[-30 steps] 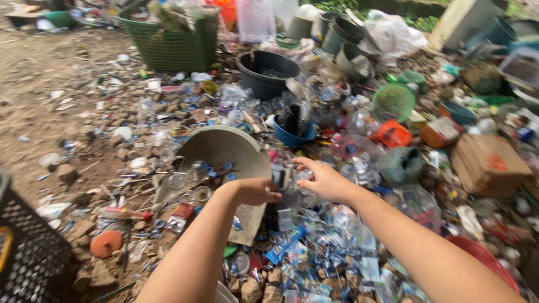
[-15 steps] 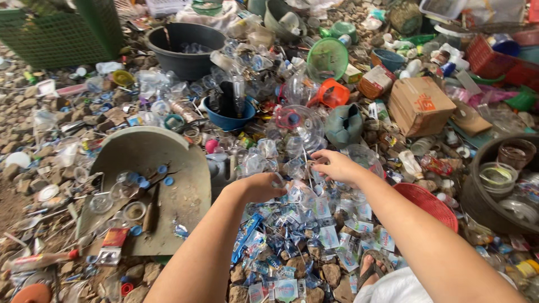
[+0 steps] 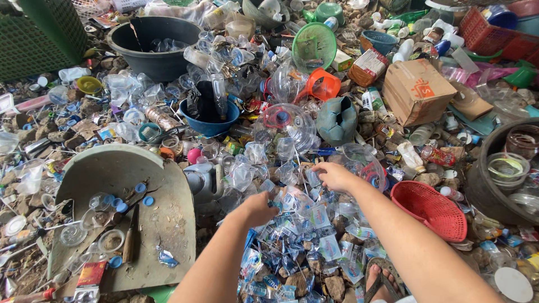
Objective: The person peels plastic seal labels from plastic cups by hand and tosses the cups into a basket.
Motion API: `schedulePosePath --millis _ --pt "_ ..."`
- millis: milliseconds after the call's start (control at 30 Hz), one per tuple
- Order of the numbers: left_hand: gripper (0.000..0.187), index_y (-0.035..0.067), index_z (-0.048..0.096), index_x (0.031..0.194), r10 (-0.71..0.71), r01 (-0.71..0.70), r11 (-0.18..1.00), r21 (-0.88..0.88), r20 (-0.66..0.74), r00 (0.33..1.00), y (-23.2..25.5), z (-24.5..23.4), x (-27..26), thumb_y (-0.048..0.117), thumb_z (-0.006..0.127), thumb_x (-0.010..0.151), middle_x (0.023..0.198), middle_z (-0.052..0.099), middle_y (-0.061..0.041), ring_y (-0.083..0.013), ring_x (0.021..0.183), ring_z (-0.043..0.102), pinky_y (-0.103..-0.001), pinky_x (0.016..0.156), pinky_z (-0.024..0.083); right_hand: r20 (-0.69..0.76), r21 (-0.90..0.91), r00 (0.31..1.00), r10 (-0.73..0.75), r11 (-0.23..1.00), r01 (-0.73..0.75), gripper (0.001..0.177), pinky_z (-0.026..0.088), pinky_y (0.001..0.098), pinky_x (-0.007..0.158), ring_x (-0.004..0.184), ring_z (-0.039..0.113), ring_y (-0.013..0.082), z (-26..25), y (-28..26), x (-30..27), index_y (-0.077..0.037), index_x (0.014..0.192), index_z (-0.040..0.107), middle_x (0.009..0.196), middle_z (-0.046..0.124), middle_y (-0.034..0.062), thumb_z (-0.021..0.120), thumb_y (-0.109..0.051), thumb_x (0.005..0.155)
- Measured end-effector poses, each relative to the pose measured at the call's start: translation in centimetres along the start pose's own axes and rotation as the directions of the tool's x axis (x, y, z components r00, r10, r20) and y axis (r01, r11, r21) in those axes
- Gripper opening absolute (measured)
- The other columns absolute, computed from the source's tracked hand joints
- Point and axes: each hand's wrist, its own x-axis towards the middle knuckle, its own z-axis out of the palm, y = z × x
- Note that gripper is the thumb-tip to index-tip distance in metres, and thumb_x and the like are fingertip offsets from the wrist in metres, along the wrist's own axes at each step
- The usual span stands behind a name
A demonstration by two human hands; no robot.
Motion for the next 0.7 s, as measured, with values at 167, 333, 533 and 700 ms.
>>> schedulePosePath --millis 167,333,533,700 --pt "0.064 0.009 0.053 0.143 -0.057 0.051 0.998 0.045 0.15 0.987 -2.1 2.7 0.6 0.039 0.071 0.089 0.142 0.058 -0.018 -0.0339 0.133 0.056 -0.042 0.11 0.045 -0.03 -0.318 0.982 -0.187 0.933 0.168 0.034 0.057 0.0377 0.083 0.096 0.072 0.0258 4.6 4.4 3.1 -0.011 0.125 0.072 0.114 0.075 0.0127 0.061 -0.009 0.092" --pt "0.064 0.008 0.055 0.14 -0.087 0.082 0.996 0.038 0.162 0.983 -2.9 2.0 -0.1 0.045 0.071 0.089 0.139 0.061 -0.019 -0.0325 0.132 0.058 -0.04 0.111 0.046 0.224 -0.822 0.963 -0.148 0.503 0.268 0.038 0.049 0.0506 0.096 0.125 0.054 0.0308 12.8 4.3 -2.8 -0.018 0.123 0.068 0.125 0.064 0.006 0.059 -0.005 0.089" --pt "0.062 0.011 0.057 0.14 -0.109 0.107 0.994 0.017 0.18 0.978 -2.4 1.3 -1.8 0.046 0.069 0.09 0.135 0.063 -0.02 -0.0336 0.13 0.06 -0.041 0.11 0.046 0.347 -0.874 0.908 -0.235 0.271 0.404 0.027 0.035 0.0446 0.101 0.129 0.046 0.0294 17.7 4.3 -6.0 -0.021 0.116 0.073 0.124 0.061 0.012 0.056 -0.018 0.095" --pt "0.062 0.011 0.056 0.141 -0.087 0.084 0.996 0.025 0.18 0.98 -2.5 0.8 -2.6 0.044 0.068 0.09 0.133 0.065 -0.02 -0.0339 0.128 0.061 -0.041 0.109 0.047 0.241 -0.893 0.937 -0.251 0.32 0.315 0.024 0.035 0.0461 0.101 0.125 0.049 0.0259 18.0 5.4 -4.9 -0.011 0.105 0.075 0.121 0.064 0.0086 0.056 -0.017 0.093"
